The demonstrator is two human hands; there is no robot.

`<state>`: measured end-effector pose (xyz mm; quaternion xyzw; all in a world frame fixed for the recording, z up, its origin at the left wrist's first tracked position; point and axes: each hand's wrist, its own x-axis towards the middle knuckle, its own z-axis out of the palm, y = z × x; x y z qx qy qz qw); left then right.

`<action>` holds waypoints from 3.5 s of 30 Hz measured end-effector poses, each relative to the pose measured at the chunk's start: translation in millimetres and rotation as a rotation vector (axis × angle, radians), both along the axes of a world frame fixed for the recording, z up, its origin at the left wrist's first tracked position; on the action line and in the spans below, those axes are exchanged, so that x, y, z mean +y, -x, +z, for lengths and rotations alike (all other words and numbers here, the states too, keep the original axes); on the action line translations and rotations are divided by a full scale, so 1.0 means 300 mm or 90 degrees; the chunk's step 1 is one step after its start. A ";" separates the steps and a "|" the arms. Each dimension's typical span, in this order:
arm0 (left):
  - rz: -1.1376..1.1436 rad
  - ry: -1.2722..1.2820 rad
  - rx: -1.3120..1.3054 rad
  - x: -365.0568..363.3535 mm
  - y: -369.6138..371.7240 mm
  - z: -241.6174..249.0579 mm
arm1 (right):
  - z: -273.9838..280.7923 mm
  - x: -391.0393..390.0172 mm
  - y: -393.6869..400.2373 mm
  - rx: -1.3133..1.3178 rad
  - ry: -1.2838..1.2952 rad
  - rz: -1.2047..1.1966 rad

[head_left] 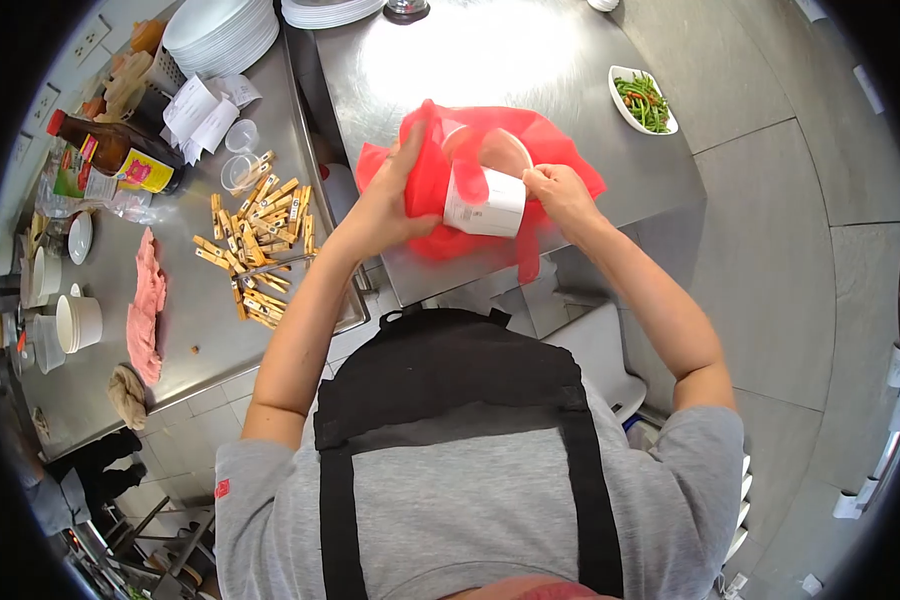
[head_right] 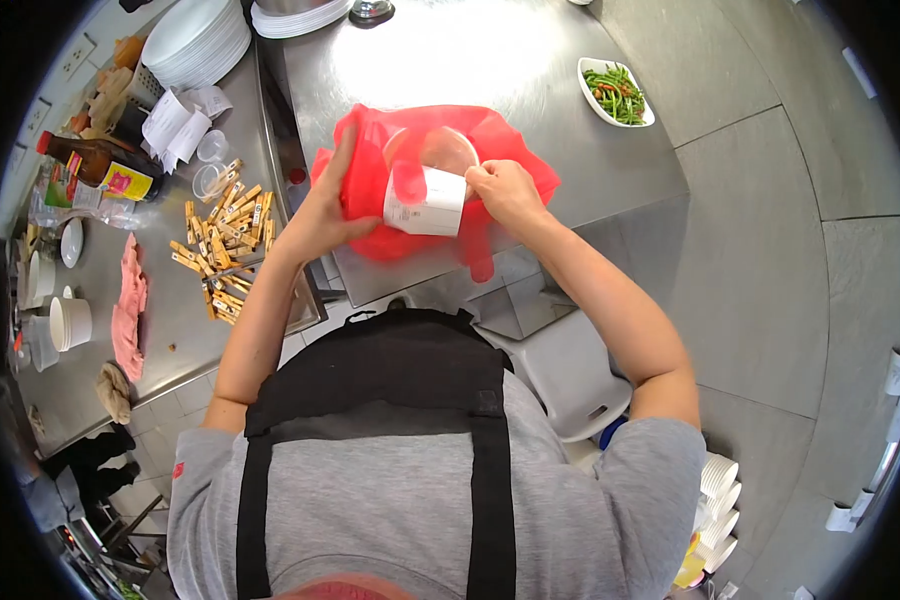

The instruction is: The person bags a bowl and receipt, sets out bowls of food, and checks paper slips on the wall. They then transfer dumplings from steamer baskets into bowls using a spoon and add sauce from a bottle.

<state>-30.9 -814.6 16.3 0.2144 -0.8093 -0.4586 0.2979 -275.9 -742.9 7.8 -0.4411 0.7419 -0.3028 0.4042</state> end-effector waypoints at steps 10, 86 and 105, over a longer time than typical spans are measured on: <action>0.164 -0.614 0.247 0.218 -0.135 -0.008 | 0.161 0.145 -0.034 0.428 0.249 -0.016; 0.255 0.194 0.062 0.212 0.055 0.286 | 0.113 -0.024 -0.001 0.741 0.157 0.493; 0.222 0.286 -0.047 0.186 0.026 0.354 | 0.398 0.093 0.112 1.035 0.313 0.229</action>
